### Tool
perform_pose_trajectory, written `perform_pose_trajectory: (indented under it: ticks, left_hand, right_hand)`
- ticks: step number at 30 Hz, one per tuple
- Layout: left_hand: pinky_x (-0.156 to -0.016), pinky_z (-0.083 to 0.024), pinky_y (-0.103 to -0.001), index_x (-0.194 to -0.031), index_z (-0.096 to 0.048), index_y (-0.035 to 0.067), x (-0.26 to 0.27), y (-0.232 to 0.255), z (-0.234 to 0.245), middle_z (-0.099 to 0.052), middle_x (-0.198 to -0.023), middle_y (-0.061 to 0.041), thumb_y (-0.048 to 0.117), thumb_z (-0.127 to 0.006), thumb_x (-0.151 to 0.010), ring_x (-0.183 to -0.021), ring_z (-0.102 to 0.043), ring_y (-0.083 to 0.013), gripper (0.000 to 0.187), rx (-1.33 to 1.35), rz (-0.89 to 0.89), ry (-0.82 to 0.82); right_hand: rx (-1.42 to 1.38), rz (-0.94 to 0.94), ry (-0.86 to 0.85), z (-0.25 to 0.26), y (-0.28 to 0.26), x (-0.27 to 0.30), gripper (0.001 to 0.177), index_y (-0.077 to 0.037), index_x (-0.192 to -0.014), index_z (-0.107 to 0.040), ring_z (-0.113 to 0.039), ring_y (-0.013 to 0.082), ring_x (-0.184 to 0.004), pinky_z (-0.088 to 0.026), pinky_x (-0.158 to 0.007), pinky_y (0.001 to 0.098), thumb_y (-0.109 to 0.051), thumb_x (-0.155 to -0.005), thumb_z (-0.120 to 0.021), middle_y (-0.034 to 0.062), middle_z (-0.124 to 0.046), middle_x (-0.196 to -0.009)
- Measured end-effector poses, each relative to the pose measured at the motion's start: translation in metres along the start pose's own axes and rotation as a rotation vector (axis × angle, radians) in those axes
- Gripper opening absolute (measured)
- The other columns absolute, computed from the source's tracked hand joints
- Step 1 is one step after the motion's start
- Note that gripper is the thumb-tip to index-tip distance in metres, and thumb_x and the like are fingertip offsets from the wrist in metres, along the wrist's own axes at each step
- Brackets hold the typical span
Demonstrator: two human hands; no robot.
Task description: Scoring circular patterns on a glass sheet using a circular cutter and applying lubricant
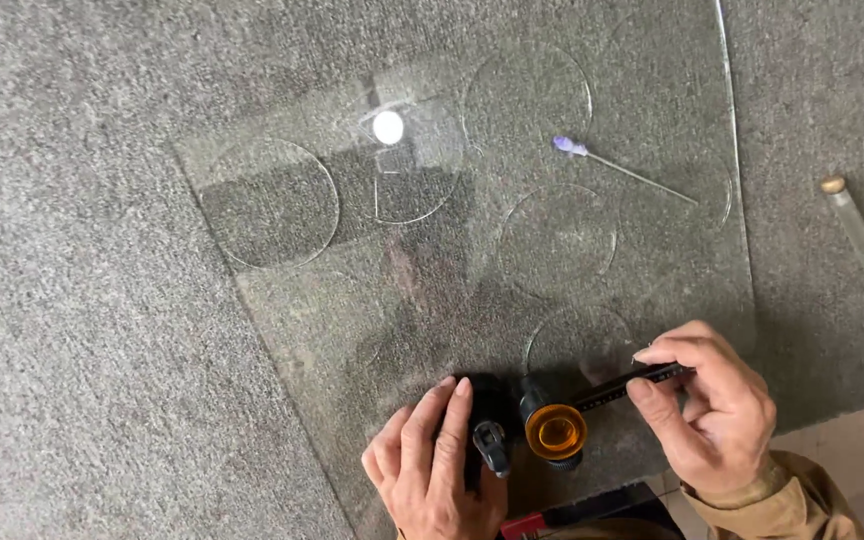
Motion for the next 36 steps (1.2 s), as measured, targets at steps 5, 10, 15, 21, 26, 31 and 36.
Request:
perform_pose_trajectory:
  ticks: [5,10,15,21,26,31,36]
  left_hand:
    - [-0.094,-0.043,-0.037,-0.128,-0.068,0.027,-0.002,0.005,0.002,-0.071,-0.127,0.002,0.056,-0.059,-0.091,-0.103,-0.063,-0.0229,0.049,-0.012,-0.044,0.029]
    - [-0.094,-0.041,-0.034,-0.126,-0.071,0.026,-0.004,0.009,0.001,-0.070,-0.125,0.003,0.054,-0.063,-0.090,-0.105,-0.062,-0.0207,0.046,-0.051,-0.050,0.024]
    - [-0.100,-0.039,-0.038,-0.133,-0.066,0.027,0.006,0.005,-0.004,-0.066,-0.132,0.001,0.047,-0.065,-0.087,-0.110,-0.059,-0.0237,0.050,-0.073,-0.049,-0.013]
    - [-0.098,-0.040,-0.036,-0.132,-0.067,0.021,0.006,0.008,-0.004,-0.069,-0.130,0.002,0.040,-0.060,-0.093,-0.109,-0.061,-0.0213,0.045,-0.050,-0.066,0.013]
    - [-0.096,-0.040,-0.035,-0.130,-0.067,0.019,0.001,0.010,-0.001,-0.070,-0.129,0.001,0.050,-0.047,-0.101,-0.105,-0.062,-0.0214,0.048,-0.046,-0.054,0.043]
    - [-0.092,-0.041,-0.036,-0.128,-0.069,0.020,-0.003,0.007,0.002,-0.071,-0.129,0.003,0.029,-0.047,-0.097,-0.101,-0.062,-0.0207,0.040,-0.034,-0.009,0.054]
    - [-0.092,-0.040,-0.037,-0.131,-0.068,0.019,-0.008,0.004,0.004,-0.071,-0.131,0.002,0.022,-0.049,-0.089,-0.100,-0.062,-0.0204,0.046,0.018,0.037,0.041]
  right_hand:
    - [-0.052,0.077,-0.077,-0.004,-0.014,-0.014,0.015,-0.006,-0.095,-0.067,-0.042,0.0092,-0.052,-0.039,-0.047,0.0167,-0.020,-0.089,-0.068,0.0083,-0.062,-0.089]
    - [-0.023,0.055,-0.176,-0.004,-0.012,-0.020,0.013,-0.011,-0.093,-0.070,-0.049,0.0073,-0.047,-0.046,-0.051,0.0171,-0.024,-0.090,-0.069,0.0033,-0.065,-0.092]
    - [-0.026,0.115,-0.238,-0.002,-0.017,-0.020,0.009,-0.014,-0.094,-0.070,-0.054,0.0062,-0.050,-0.047,-0.054,0.0175,-0.022,-0.090,-0.071,-0.0003,-0.067,-0.093]
    - [-0.103,0.049,-0.249,0.000,-0.007,-0.020,0.016,-0.011,-0.097,-0.069,-0.058,0.0076,-0.057,-0.053,-0.055,0.0175,-0.019,-0.086,-0.076,0.0012,-0.068,-0.091]
    - [-0.102,0.036,-0.199,0.001,-0.004,-0.018,0.020,-0.008,-0.099,-0.067,-0.063,0.0096,-0.068,-0.056,-0.058,0.0171,-0.015,-0.084,-0.078,0.0034,-0.067,-0.091]
    - [-0.228,-0.220,-0.154,-0.006,0.012,-0.022,0.027,-0.004,-0.110,-0.065,-0.058,0.0098,-0.052,-0.049,-0.050,0.0198,-0.009,-0.085,-0.076,0.0063,-0.064,-0.076]
    - [-0.306,-0.239,-0.127,-0.017,-0.003,-0.042,0.021,0.001,-0.112,-0.058,-0.051,0.0142,-0.040,-0.040,-0.041,0.0213,0.002,-0.093,-0.067,0.0095,-0.051,-0.057]
Point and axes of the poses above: each hand's wrist, its own x-axis away from the middle knuckle, its own z-axis out of the back of the hand, y = z × x, the point moved 10 cm from there along -x, towards the middle knuckle
